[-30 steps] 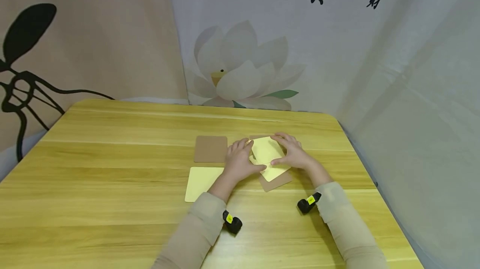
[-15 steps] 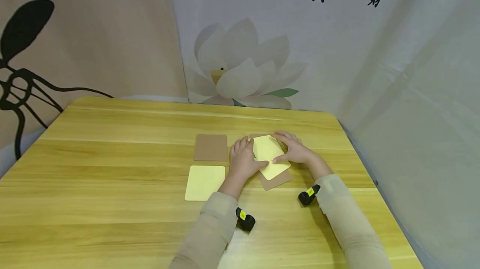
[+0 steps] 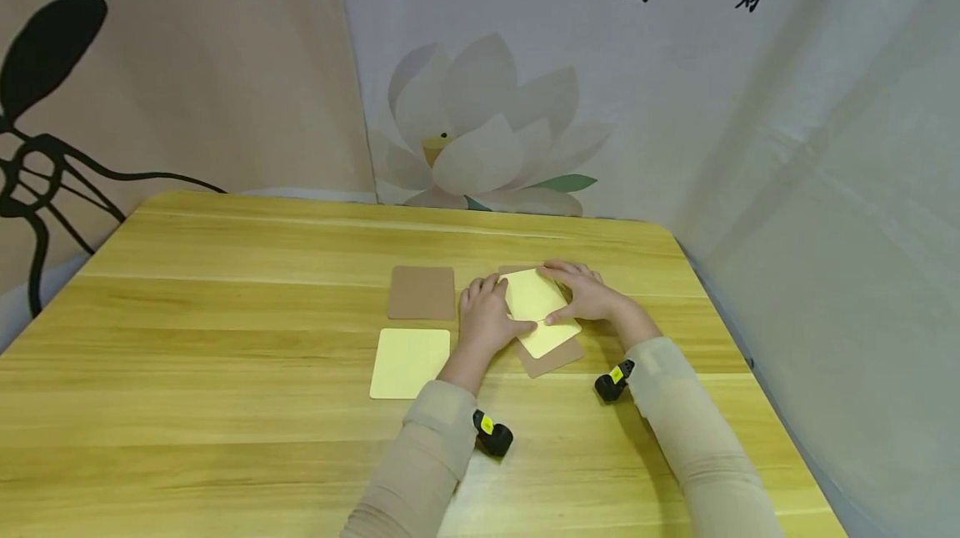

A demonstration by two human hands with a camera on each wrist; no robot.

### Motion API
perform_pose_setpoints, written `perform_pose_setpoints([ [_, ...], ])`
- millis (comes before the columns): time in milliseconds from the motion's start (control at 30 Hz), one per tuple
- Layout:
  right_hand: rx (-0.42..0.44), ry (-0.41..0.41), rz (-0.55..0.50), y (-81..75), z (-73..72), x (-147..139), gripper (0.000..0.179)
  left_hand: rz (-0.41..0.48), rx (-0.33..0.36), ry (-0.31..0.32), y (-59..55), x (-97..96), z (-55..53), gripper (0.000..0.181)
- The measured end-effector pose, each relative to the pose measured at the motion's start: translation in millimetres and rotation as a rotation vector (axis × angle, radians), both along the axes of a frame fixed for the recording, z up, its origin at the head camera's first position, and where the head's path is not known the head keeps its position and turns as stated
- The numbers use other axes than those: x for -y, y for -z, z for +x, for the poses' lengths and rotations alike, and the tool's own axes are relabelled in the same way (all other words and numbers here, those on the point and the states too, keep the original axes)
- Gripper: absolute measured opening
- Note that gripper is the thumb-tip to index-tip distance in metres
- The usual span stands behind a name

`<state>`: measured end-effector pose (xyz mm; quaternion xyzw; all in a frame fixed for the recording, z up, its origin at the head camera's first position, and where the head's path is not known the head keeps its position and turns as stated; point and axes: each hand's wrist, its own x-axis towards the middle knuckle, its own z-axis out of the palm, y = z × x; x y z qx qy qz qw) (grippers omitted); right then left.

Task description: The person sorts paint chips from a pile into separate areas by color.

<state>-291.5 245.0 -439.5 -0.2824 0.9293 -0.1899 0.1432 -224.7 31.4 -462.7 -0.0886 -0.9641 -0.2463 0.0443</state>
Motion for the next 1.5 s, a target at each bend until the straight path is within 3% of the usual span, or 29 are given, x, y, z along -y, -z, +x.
perform_pose_setpoints([
  [1500,0.006,-0.017,-0.011,-1.7,5.2,2.6,0.095,0.023,0.024,0.015,-2.4,1.7,0.6,0.088],
])
